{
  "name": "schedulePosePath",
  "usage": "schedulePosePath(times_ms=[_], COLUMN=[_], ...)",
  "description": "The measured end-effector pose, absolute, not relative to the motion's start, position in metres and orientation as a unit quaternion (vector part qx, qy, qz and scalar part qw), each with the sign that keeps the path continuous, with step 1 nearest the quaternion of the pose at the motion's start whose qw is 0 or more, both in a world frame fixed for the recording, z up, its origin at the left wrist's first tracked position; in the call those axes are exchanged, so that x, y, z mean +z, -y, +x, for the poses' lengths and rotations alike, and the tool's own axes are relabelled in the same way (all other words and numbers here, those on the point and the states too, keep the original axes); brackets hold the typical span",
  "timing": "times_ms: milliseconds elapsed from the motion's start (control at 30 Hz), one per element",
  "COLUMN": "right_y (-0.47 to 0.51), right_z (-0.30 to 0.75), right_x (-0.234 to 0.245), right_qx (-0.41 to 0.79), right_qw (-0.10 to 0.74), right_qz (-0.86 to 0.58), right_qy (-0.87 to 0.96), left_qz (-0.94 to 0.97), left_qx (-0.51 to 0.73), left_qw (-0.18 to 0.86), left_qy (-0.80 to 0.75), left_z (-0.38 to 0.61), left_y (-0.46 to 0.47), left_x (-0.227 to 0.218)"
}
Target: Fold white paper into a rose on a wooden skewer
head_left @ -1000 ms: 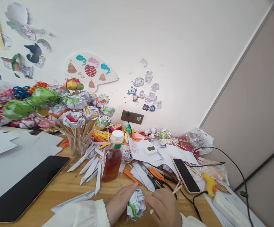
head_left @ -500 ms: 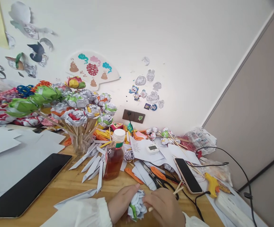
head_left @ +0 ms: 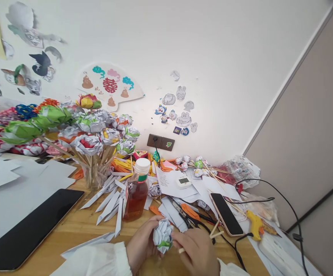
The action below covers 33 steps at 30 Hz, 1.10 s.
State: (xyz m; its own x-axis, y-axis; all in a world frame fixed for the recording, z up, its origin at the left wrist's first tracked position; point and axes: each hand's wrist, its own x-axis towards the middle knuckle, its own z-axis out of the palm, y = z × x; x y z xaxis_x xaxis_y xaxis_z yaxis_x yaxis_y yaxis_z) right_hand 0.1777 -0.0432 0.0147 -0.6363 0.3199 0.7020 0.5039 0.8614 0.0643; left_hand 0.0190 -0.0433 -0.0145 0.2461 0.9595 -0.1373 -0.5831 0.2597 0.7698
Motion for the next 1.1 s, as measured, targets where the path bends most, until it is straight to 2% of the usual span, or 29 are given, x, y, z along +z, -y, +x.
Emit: schedulePosePath(times_ms=[467, 700, 900, 1100], right_y=[0.040, 0.041, 0.042, 0.042], right_z=[0.171, 0.173, 0.172, 0.168], right_x=[0.014, 0.017, 0.018, 0.015], right_qx=[-0.192, -0.179, -0.166, -0.183], right_qw=[0.349, 0.369, 0.352, 0.333], right_qz=[-0.192, -0.265, -0.269, -0.273], right_qy=[0.897, 0.873, 0.881, 0.884], left_qz=[0.266, 0.313, 0.437, 0.525], left_qx=[0.535, 0.503, 0.497, 0.502], left_qw=[0.760, 0.766, 0.702, 0.576], left_qy=[-0.256, -0.249, -0.263, -0.375], left_z=[0.016, 0.016, 0.021, 0.018], left_y=[0.050, 0.053, 0.050, 0.055], left_x=[0.004, 0.001, -0.012, -0.014])
